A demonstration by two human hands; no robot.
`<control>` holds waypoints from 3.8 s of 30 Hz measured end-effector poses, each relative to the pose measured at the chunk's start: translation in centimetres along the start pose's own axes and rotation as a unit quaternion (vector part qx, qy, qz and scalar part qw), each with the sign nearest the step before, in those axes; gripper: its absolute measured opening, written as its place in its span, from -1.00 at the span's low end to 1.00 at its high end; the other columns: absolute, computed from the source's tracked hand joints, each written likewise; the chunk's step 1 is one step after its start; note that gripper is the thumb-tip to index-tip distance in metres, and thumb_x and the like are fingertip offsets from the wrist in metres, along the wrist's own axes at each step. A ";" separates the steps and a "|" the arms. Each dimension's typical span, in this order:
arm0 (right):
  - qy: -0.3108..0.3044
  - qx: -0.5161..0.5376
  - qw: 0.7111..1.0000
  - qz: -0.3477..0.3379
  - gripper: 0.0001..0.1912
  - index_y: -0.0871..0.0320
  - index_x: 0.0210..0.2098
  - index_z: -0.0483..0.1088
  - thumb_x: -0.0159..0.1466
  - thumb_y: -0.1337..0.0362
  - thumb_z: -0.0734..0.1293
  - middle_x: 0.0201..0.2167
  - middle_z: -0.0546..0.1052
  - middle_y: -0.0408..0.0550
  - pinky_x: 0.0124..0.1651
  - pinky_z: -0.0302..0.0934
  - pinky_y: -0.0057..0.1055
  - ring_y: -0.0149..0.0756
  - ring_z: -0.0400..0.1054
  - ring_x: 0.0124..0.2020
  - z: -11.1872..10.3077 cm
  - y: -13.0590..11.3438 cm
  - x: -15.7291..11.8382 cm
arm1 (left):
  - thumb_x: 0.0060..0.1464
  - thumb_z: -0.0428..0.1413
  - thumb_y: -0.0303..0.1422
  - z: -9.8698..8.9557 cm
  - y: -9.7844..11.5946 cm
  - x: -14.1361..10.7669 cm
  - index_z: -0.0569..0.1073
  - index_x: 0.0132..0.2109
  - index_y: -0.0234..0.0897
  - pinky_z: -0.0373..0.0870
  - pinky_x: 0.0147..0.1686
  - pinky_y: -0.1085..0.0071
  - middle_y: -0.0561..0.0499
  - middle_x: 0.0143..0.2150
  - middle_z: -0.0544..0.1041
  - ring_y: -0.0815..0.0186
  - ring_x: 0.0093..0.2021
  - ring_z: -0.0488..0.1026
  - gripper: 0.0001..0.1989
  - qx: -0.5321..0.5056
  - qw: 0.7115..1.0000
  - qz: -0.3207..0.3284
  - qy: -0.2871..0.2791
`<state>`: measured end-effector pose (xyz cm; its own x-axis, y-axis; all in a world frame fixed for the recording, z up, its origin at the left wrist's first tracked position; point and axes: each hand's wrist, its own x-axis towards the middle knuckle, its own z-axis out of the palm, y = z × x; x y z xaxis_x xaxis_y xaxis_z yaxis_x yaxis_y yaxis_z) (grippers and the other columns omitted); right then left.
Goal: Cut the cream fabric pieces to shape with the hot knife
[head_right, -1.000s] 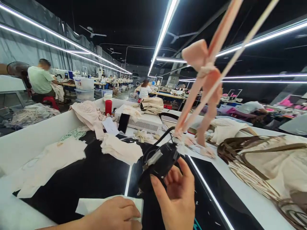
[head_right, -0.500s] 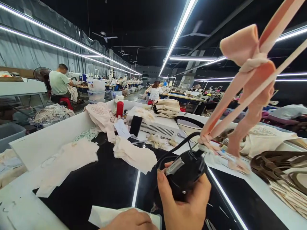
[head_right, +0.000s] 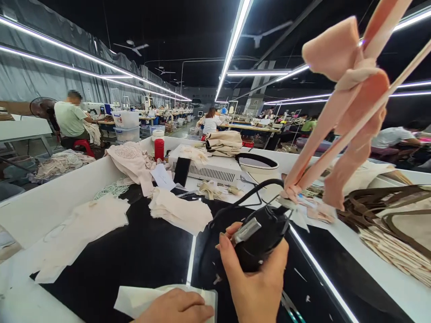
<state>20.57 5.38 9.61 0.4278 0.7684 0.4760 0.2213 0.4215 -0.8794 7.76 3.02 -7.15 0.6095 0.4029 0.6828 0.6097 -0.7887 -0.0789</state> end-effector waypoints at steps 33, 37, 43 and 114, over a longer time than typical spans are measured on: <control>-0.103 0.228 0.968 -0.022 -0.73 -0.02 -0.19 0.27 0.27 0.26 0.47 -0.34 0.49 -0.29 -0.47 0.41 -0.43 -0.44 0.39 -0.51 -0.1 0.3 -1.7 | 0.49 -0.06 -0.38 -9.1 -0.6 2.4 0.54 -0.03 -0.34 0.51 0.00 0.39 -0.02 -0.03 0.64 0.31 0.01 0.56 -0.72 -0.043 0.999 0.025 -0.015; -0.094 0.211 0.973 -0.024 -0.72 -0.01 -0.19 0.27 0.25 0.23 0.47 -0.35 0.49 -0.27 -0.49 0.41 -0.43 -0.42 0.39 -0.52 0.0 0.2 -1.8 | 0.46 0.00 -0.39 -8.5 -0.6 2.1 0.53 -0.01 -0.35 0.50 0.01 0.38 -0.05 -0.02 0.63 0.29 0.01 0.55 -0.79 -0.031 0.997 0.049 -0.044; -0.100 0.208 0.972 -0.037 -0.74 -0.02 -0.19 0.27 0.26 0.25 0.45 -0.36 0.49 -0.26 -0.50 0.41 -0.42 -0.41 0.39 -0.52 -0.1 0.1 -1.9 | 0.45 0.00 -0.41 -8.8 -0.3 1.5 0.51 0.01 -0.38 0.52 -0.11 0.36 -0.07 -0.02 0.62 0.24 -0.02 0.55 -0.79 -0.036 0.997 0.030 -0.058; -0.109 0.216 0.968 -0.065 -0.73 -0.04 -0.12 0.28 0.30 0.41 0.39 -0.34 0.51 -0.29 -0.47 0.42 -0.48 -0.46 0.40 -0.51 0.7 0.3 -2.5 | 0.54 -0.18 -0.39 -9.2 -0.4 2.0 0.56 -0.02 -0.35 0.47 -0.03 0.39 0.02 -0.03 0.67 0.33 -0.01 0.59 -0.60 -0.013 0.999 0.032 -0.029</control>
<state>18.98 3.93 8.21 0.2151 0.7593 0.6141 -0.1471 0.6469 -0.7483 4.06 -0.15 0.95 0.6756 0.3779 0.6330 0.5561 -0.8250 -0.1010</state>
